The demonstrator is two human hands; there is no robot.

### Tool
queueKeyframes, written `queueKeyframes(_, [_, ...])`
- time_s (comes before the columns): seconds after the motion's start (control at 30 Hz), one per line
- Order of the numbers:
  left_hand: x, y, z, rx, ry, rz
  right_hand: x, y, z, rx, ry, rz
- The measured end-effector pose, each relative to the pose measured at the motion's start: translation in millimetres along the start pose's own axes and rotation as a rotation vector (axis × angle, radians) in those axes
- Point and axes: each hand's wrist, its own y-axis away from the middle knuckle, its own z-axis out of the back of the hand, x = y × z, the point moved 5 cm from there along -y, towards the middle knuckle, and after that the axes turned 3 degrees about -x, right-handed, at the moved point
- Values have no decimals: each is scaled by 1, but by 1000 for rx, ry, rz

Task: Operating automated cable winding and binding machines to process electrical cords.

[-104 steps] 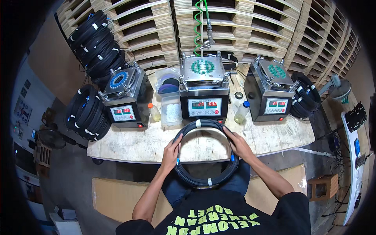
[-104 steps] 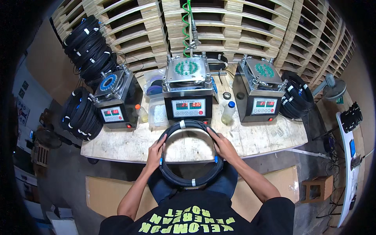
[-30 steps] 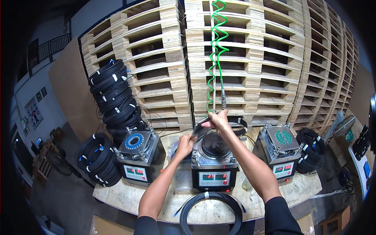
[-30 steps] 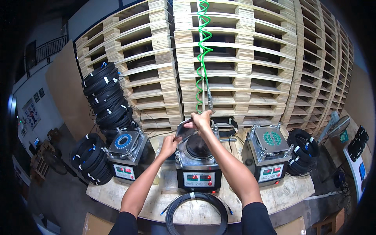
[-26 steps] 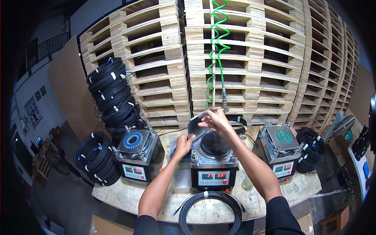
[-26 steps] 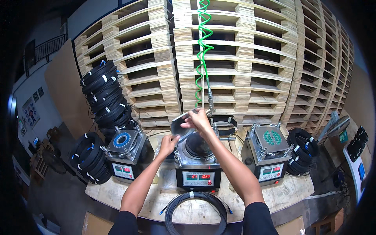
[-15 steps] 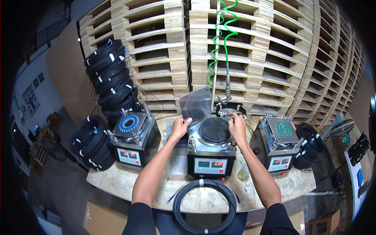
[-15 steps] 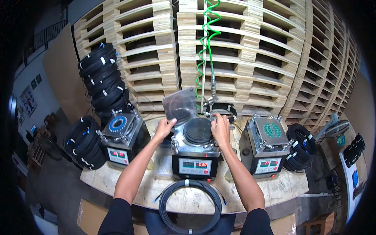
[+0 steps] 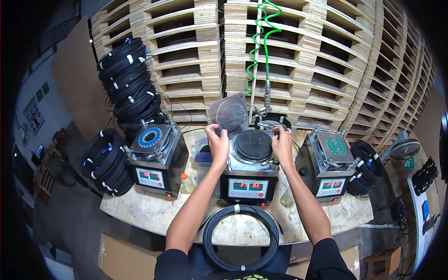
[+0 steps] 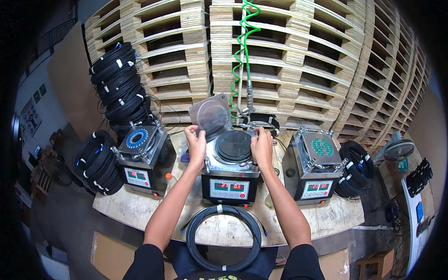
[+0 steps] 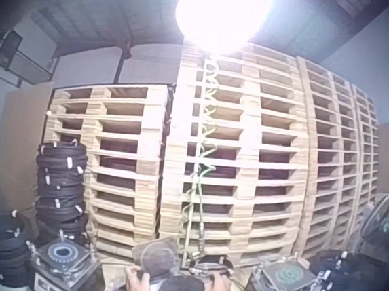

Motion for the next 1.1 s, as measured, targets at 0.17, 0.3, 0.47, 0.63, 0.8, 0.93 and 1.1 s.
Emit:
queueKeyframes(0.17, [-10,7,-11,97,-283,-278,-15,-15,-15,2,-176,-42])
queueKeyframes(0.3, [-3,9,-22,171,-319,-279,-64,-78,-33,-110,-91,50])
queueKeyframes(0.47, [-10,3,3,145,-375,-271,-37,-141,-86,112,-63,32])
queueKeyframes(0.63, [-19,26,-44,214,-318,-275,-114,-203,-97,263,-285,93])
queueKeyframes(0.8, [-18,12,-1,121,-363,-259,-26,-181,-106,383,-229,-19])
queueKeyframes(0.93, [-19,16,-14,113,-303,-287,-13,-166,-55,420,-550,-124])
queueKeyframes(1.1, [-12,9,-8,83,-319,-268,58,-85,19,395,-839,-135])
